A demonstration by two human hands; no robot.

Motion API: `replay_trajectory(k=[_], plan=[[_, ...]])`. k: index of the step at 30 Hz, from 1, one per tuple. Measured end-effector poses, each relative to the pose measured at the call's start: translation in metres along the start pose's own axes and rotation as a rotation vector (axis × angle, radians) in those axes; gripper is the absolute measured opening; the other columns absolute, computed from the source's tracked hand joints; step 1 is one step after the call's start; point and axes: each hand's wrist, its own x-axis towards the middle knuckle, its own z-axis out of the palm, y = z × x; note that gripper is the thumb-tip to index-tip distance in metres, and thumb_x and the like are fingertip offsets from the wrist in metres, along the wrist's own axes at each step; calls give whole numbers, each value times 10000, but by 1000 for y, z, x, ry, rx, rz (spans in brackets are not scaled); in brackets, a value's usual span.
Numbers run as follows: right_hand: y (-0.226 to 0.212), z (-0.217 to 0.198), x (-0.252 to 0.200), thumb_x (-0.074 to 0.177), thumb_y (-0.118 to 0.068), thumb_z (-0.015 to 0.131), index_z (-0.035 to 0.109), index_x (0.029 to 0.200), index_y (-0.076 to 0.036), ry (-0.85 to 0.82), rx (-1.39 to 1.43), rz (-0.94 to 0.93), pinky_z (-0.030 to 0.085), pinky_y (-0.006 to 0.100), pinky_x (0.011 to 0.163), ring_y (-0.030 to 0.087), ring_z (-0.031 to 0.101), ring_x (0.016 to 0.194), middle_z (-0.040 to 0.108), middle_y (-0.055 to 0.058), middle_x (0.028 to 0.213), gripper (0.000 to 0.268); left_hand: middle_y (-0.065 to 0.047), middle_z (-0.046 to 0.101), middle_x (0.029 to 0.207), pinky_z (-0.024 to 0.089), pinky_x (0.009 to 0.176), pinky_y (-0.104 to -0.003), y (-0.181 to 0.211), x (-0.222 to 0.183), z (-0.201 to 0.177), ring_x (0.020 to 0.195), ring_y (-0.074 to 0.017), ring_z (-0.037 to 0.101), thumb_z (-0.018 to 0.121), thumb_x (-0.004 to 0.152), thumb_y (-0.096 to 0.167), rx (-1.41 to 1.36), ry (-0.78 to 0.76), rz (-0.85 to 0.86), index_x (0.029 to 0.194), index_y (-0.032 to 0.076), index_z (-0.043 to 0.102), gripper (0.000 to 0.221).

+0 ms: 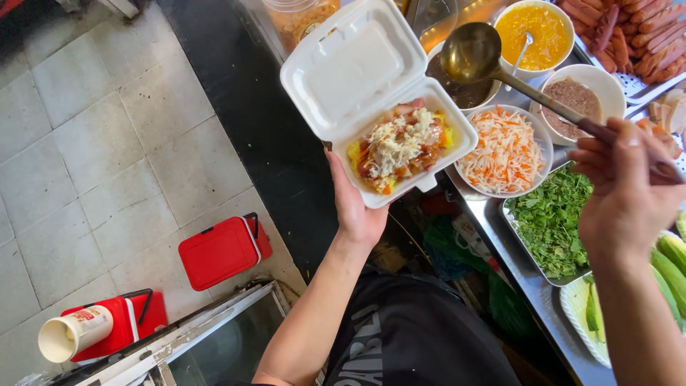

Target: Preparing a takeaway container of yellow sticky rice by adding various meat toppings, vegetables, and sauces.

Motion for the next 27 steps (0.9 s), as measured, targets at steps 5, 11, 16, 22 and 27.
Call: replay_trajectory(k=[5,11,16,22,27], plan=[[63,15,17,1199,-87,648,690,1353,60,-91,-420,-232,616,300,945,175,738,1030,739,167,1152,217,-38,371,1633,370,1203,-505,5,-14,-5,1489,-268,389,288,1014,666,22,61,17,1629,198,255,773],[102,20,30,1133,-75,668,681,1375,82,-200,-499,-302,587,344,1016,224,711,1144,721,200,1270,288,-67,435,1593,422,1155,-522,19,-33,-15,1437,-287,457,296,1033,657,3,83,85,1612,168,314,758],[115,7,38,1148,-316,637,723,1412,-50,-38,-681,157,526,318,828,135,688,911,752,161,1126,384,-38,474,1565,458,1113,-526,65,-36,-31,1398,-272,497,321,1016,637,20,193,147,1579,197,362,716],[-1,135,52,1171,-208,695,708,1331,-7,-254,-868,-311,565,314,931,152,712,999,732,164,1182,257,-47,482,1549,456,1114,-515,144,-12,-65,1392,-265,502,351,995,634,55,244,161,1560,188,382,720],[-29,330,91,1016,-196,714,742,1262,-56,-569,-803,-453,598,317,802,195,752,945,764,130,1155,285,-38,471,1566,419,1155,-468,215,28,-97,1418,-248,479,359,1016,607,69,155,164,1565,151,381,715]])
